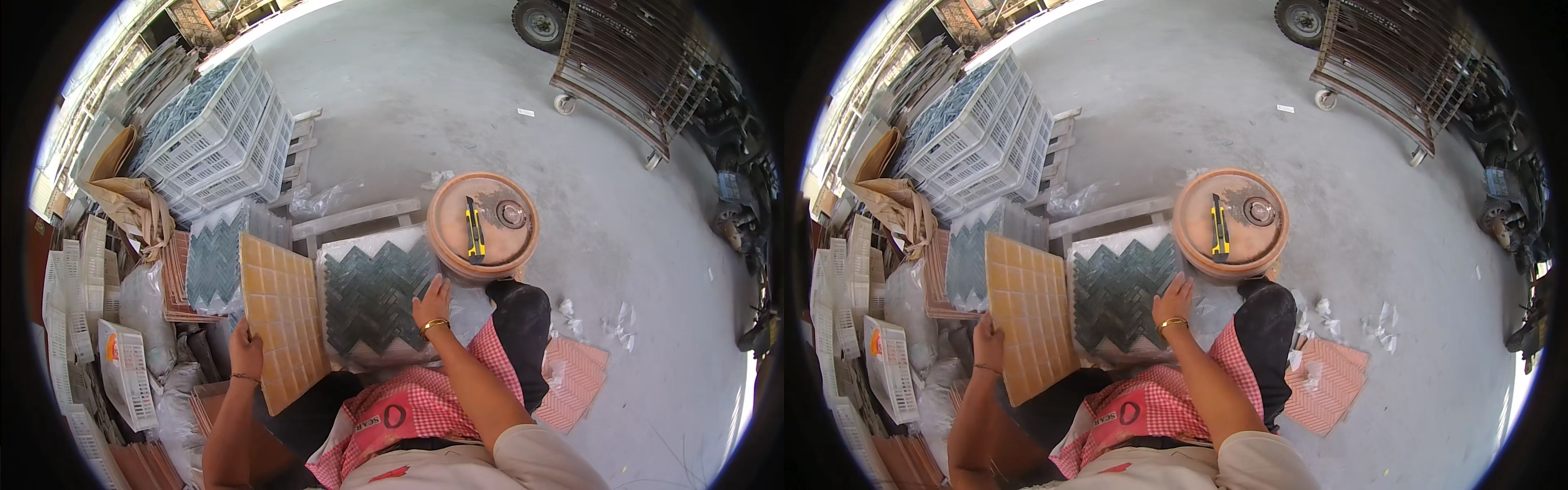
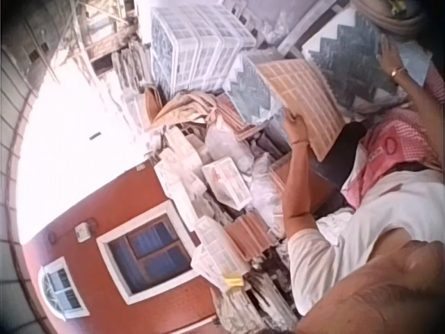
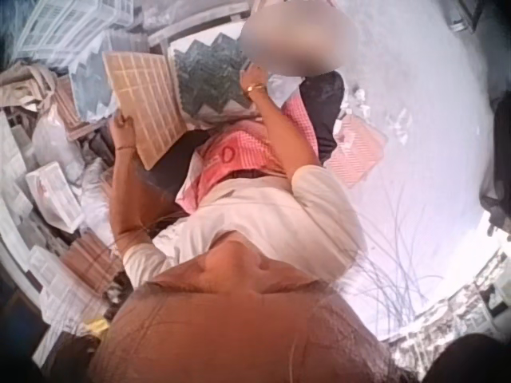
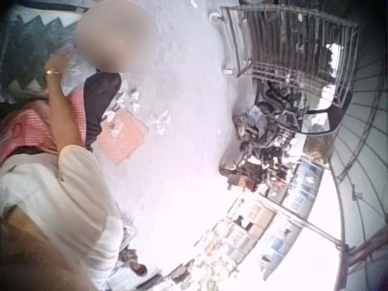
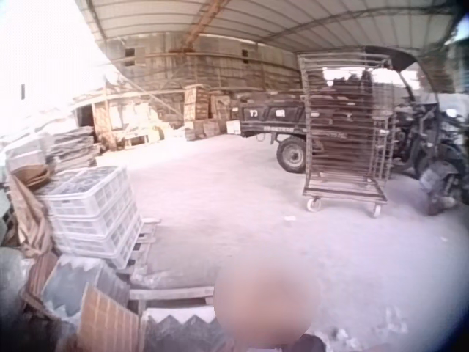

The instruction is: The person uses a utility knife to cut a gray mosaic tile sheet placed on a yellow foam board. They repeatedly score and snap the tile, then stack the cut pieces with other finished tiles nearby.

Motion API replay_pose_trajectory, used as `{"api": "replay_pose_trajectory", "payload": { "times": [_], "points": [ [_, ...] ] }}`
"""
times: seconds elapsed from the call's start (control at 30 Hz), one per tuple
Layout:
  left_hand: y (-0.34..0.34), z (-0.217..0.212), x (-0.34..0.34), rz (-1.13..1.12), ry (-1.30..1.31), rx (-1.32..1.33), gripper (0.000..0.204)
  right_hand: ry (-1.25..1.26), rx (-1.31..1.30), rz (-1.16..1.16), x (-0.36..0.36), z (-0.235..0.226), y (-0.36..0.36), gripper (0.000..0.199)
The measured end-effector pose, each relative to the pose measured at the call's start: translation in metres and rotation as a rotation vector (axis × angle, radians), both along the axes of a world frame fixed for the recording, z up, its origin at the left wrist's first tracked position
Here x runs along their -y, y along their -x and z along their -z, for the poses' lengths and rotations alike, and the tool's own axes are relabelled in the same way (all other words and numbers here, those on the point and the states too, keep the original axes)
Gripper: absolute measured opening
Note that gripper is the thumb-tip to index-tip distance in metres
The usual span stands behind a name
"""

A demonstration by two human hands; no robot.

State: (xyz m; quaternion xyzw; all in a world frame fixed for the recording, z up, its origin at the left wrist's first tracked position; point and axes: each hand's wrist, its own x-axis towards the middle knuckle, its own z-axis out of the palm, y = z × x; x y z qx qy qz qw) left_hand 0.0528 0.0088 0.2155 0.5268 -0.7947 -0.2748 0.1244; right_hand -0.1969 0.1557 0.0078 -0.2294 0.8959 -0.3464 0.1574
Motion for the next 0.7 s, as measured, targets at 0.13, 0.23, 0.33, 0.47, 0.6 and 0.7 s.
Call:
{"api": "replay_pose_trajectory", "payload": {
  "times": [0.13,0.23,0.33,0.47,0.6,0.7],
  "points": [
    [-0.012,0.017,0.007,-0.033,-0.054,-0.245,0.039,-0.179,0.328,-0.024,-0.005,0.017,0.010,0.072],
    [-0.031,0.026,0.006,-0.093,-0.070,-0.437,0.041,-0.179,0.358,0.001,-0.001,-0.007,0.006,0.071],
    [-0.039,0.029,0.020,-0.111,-0.084,-0.467,0.043,-0.088,0.237,-0.050,-0.004,-0.009,0.015,0.070],
    [-0.065,0.026,0.035,-0.160,-0.102,-0.559,0.043,0.283,0.896,0.095,0.013,-0.011,0.033,0.061],
    [-0.086,0.003,0.029,-0.187,-0.090,-0.679,0.043,-0.112,0.708,-0.195,0.039,-0.055,0.022,0.060],
    [-0.086,-0.019,0.025,-0.147,-0.103,-0.699,0.046,-0.004,0.592,-0.194,0.046,-0.057,0.023,0.050]
  ]
}}
